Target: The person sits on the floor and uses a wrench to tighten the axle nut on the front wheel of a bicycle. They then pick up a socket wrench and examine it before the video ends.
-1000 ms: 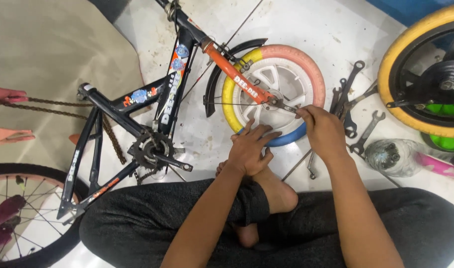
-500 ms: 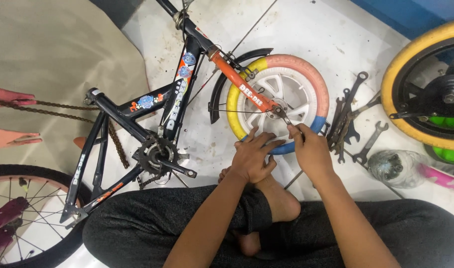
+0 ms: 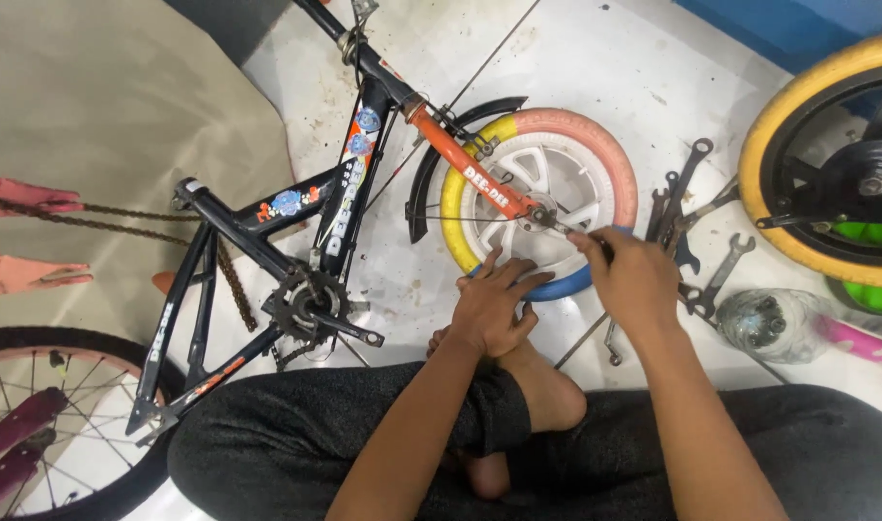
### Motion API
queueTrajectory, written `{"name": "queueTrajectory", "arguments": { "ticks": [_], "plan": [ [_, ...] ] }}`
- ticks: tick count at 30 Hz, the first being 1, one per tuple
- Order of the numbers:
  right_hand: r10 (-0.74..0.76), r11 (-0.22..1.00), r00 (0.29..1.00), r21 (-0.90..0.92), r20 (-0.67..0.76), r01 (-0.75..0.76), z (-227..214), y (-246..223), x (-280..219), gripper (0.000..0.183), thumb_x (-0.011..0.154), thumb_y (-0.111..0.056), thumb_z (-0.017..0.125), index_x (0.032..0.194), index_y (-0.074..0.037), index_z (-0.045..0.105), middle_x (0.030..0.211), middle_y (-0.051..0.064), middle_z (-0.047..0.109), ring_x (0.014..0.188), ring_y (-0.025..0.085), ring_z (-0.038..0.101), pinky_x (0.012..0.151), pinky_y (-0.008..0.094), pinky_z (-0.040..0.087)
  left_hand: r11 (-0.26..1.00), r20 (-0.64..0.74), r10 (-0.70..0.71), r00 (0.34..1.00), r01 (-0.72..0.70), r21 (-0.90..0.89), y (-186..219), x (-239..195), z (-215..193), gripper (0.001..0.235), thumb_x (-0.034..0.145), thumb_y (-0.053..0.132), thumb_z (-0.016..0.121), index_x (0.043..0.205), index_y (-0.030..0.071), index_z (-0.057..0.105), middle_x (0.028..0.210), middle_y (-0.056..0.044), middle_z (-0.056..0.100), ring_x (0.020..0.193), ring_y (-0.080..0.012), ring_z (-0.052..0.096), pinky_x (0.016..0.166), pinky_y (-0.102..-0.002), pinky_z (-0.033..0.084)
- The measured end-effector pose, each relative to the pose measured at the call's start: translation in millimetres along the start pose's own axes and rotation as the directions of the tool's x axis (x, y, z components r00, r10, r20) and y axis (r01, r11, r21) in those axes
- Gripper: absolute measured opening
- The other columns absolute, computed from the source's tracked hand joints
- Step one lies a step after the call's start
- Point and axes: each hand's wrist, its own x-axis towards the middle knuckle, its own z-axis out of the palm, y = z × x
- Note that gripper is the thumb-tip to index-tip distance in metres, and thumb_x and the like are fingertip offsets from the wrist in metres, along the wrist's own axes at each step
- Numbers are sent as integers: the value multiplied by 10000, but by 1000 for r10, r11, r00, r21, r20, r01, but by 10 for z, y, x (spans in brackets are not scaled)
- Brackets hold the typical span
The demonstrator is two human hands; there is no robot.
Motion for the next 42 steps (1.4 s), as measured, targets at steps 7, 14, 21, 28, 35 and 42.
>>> {"name": "queueTrajectory", "arguments": {
  "ticks": [7,14,21,28,35,42],
  "plan": [
    [43,979,999,200,-32,-36,297,30,-110,428,1126,-414,532,1013,-69,757,753,155,735,741,311,723,669,392,560,1000,-29,7,1000,-7,0,-26,0,26,454,858,301,505,1291,260,637,1296,-46,645,1273,-240,621,1292,-488,198],
    [70,977,986,191,153,-99,354,19,-3,551,1145,-450,361,936,-76,708,743,175,719,785,353,727,703,446,556,1000,-28,2,1000,-2,4,-21,0,32,453,857,291,508,1289,250,637,1284,-48,647,1261,-241,627,1289,-493,209],
    [13,999,994,48,108,-18,-46,14,174,449,1133,-443,488,1044,-96,760,767,145,731,821,313,721,724,419,555,1000,-61,25,998,-25,-7,-30,-14,34,451,879,285,507,1310,249,632,1288,-65,650,1251,-246,635,1291,-492,215],
    [37,998,996,55,75,-41,59,37,-169,554,1128,-518,451,1080,-52,749,901,247,756,967,465,713,846,563,547,999,-70,16,997,-18,-27,0,-16,19,435,880,288,505,1287,244,653,1275,-67,665,1245,-231,646,1301,-473,219],
    [77,978,990,184,118,-98,485,-74,-65,563,1142,-451,364,963,-59,726,918,228,759,997,456,707,884,558,537,1000,-61,18,998,-17,18,35,18,-66,426,869,294,508,1262,222,657,1272,-55,662,1229,-224,650,1298,-475,227],
    [141,979,972,119,186,-165,121,-18,46,517,1104,-510,431,1200,-111,744,965,173,766,1003,382,721,846,488,556,1000,-60,29,998,-30,-2,-32,-17,29,438,885,296,494,1295,241,640,1291,-54,644,1246,-231,634,1298,-485,216]
  ]
}}
